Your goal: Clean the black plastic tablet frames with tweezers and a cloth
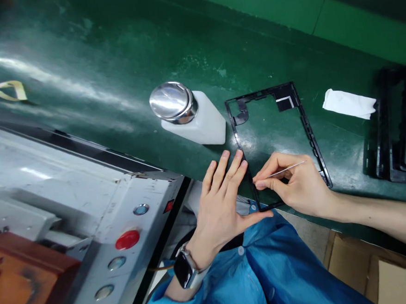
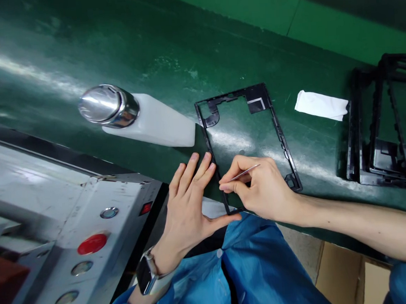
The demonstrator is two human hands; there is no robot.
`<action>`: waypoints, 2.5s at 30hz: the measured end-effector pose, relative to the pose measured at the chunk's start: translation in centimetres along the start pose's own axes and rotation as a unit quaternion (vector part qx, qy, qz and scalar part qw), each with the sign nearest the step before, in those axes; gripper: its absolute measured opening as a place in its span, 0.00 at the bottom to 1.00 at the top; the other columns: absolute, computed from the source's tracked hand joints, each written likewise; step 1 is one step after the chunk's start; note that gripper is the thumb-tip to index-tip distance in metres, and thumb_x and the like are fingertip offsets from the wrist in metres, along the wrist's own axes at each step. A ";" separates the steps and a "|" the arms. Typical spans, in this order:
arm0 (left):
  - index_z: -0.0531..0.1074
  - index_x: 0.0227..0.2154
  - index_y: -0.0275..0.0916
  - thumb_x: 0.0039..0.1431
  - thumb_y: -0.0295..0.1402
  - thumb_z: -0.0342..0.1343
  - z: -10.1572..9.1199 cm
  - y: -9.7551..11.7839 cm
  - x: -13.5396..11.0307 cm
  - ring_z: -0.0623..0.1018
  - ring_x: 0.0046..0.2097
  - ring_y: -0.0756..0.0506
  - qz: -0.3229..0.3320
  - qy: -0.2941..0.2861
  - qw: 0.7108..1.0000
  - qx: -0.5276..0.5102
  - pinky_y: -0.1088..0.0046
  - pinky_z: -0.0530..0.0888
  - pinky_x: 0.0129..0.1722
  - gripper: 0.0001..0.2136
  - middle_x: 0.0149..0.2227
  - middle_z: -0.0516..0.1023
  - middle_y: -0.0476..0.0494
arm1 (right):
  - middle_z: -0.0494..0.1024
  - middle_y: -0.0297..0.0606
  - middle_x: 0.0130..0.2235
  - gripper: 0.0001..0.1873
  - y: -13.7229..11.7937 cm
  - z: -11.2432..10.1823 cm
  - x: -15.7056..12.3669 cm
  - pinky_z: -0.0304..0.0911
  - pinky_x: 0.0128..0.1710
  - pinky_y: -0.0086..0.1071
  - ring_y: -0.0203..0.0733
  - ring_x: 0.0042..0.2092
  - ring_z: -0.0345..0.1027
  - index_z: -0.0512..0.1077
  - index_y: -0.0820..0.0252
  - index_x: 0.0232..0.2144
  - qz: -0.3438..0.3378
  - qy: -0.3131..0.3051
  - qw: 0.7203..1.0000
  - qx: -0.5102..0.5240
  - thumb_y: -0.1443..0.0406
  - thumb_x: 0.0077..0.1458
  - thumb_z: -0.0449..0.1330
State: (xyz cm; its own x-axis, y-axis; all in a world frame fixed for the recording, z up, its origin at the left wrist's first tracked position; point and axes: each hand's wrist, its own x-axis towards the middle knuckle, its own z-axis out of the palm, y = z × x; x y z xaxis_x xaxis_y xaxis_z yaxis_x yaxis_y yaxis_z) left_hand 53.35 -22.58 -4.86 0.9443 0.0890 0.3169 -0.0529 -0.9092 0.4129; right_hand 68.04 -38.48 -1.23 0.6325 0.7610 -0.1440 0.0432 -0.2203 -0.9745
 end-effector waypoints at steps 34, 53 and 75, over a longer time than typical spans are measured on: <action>0.56 0.75 0.33 0.63 0.64 0.62 -0.1 0.1 0.0 0.58 0.79 0.29 0.002 0.002 1.000 0.003 0.47 0.55 0.77 0.49 0.75 0.64 0.26 | 0.87 0.36 0.35 0.06 -0.2 0.1 -0.1 0.78 0.34 0.32 0.43 0.37 0.84 0.80 0.58 0.31 -0.015 0.015 1.000 -0.011 0.68 0.61 0.71; 0.51 0.77 0.38 0.62 0.62 0.64 0.0 0.0 -0.1 0.59 0.78 0.28 -0.004 -0.004 1.000 -0.002 0.46 0.56 0.76 0.51 0.76 0.63 0.29 | 0.87 0.36 0.34 0.06 -0.2 0.0 -0.1 0.78 0.33 0.32 0.43 0.37 0.84 0.80 0.57 0.31 -0.018 0.011 0.999 -0.025 0.68 0.61 0.71; 0.53 0.76 0.36 0.63 0.65 0.61 0.0 -0.1 -0.1 0.59 0.78 0.28 0.000 -0.002 1.000 0.002 0.46 0.56 0.77 0.51 0.75 0.64 0.28 | 0.87 0.35 0.34 0.07 -0.3 0.0 -0.1 0.77 0.33 0.33 0.43 0.35 0.83 0.80 0.57 0.30 -0.024 0.004 0.999 -0.032 0.69 0.61 0.70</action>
State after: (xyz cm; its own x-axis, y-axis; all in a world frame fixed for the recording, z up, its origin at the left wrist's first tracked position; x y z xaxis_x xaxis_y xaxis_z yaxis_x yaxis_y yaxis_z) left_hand 53.26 -22.50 -4.93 0.9453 0.0871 0.3145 -0.0526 -0.9106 0.4100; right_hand 67.95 -38.46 -0.98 0.6345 0.7669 -0.0959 0.1223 -0.2222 -0.9673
